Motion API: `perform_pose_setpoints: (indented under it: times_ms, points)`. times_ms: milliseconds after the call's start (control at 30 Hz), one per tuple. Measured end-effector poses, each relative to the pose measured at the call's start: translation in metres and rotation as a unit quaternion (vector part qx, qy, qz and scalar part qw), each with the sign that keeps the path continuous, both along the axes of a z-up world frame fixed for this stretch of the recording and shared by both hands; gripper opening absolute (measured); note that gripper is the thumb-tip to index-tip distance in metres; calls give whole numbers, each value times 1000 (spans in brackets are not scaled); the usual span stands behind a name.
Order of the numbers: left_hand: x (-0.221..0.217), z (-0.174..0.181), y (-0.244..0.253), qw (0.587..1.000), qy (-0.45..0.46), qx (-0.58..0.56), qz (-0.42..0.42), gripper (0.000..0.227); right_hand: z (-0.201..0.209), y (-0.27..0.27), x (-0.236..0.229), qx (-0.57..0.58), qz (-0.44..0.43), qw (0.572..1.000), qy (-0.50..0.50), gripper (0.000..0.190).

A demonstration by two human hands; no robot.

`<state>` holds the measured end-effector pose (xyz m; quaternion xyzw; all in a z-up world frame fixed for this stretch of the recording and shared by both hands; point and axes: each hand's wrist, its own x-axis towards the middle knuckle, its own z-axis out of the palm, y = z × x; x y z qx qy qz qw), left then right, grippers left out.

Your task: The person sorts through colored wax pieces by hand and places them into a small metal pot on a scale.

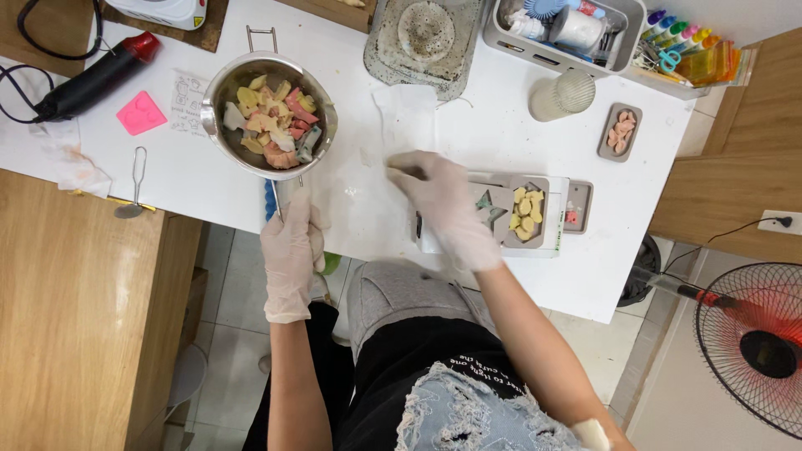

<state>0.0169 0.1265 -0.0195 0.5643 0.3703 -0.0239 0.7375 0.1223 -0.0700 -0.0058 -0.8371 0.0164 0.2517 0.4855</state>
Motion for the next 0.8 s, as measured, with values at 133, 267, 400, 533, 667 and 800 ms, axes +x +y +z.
perform_pose_setpoints:
  times_ms: [133,267,400,533,667,800]
  points:
    - [-9,6,-2,999,33,16,3,46,-126,64,22,-87,41,994,-53,35]
    - [-24,9,1,999,42,1,27,47,-207,79,28,-219,104,946,-217,34]
    - [-32,7,8,997,68,-16,34,47,-231,87,24,-371,121,907,-159,40]
    - [-31,-3,13,997,52,-30,55,43,-254,85,20,-466,176,836,-228,21]
    - [-24,-6,16,996,63,-9,55,44,-258,80,17,-454,198,850,-180,13]
    - [-14,-4,13,997,60,-11,48,44,-228,77,23,-106,2,994,-27,16]
